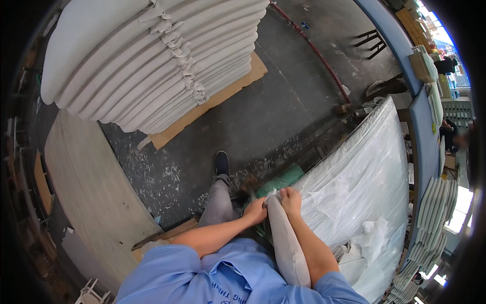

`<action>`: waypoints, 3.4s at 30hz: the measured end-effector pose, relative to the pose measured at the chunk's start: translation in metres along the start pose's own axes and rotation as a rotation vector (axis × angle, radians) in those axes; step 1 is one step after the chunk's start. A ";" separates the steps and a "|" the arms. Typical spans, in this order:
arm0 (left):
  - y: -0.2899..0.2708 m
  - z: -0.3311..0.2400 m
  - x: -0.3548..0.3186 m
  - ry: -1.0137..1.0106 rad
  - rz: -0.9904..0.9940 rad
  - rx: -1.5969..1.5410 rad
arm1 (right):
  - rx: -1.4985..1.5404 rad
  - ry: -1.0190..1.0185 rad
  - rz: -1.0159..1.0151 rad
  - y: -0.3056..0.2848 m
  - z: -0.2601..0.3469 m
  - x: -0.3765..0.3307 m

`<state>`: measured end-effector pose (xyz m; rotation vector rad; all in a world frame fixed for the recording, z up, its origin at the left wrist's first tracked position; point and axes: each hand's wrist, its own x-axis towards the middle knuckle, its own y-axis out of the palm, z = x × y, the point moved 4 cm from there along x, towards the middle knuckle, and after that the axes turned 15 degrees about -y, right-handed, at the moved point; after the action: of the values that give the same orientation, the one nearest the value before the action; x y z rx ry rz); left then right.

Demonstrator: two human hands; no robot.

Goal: The person picks up a white cushion, places a sheet of white foam on a table, and wraps the cushion in the foam. The person folds the foam around the cushion and stacks the wrapped item on a pile. The process is repeated with another cushion.

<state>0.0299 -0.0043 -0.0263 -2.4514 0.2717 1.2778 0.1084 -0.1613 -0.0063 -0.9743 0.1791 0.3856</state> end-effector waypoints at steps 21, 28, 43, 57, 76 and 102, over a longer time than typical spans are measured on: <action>0.002 -0.027 0.087 -0.649 -0.406 -0.717 | -0.008 0.286 0.341 0.027 -0.004 0.097; -0.003 -0.018 0.106 -0.786 -0.409 -0.649 | -0.038 0.277 0.325 0.025 0.014 0.103; 0.037 0.025 0.125 -0.894 -0.297 -0.236 | -0.107 0.225 0.375 0.061 -0.011 0.096; -0.003 -0.031 0.080 -0.531 0.840 -0.815 | 0.077 0.159 0.259 0.023 0.003 0.096; 0.039 -0.180 0.045 0.606 0.108 1.615 | 0.109 0.250 0.245 -0.049 -0.107 -0.095; 0.077 -0.146 0.016 0.541 -0.289 1.305 | 0.647 0.922 -0.917 0.013 -0.068 -0.111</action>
<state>0.1231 -0.1330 0.0195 -1.4953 0.6092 0.0977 0.0026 -0.2376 -0.0185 -0.4377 0.6105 -0.9464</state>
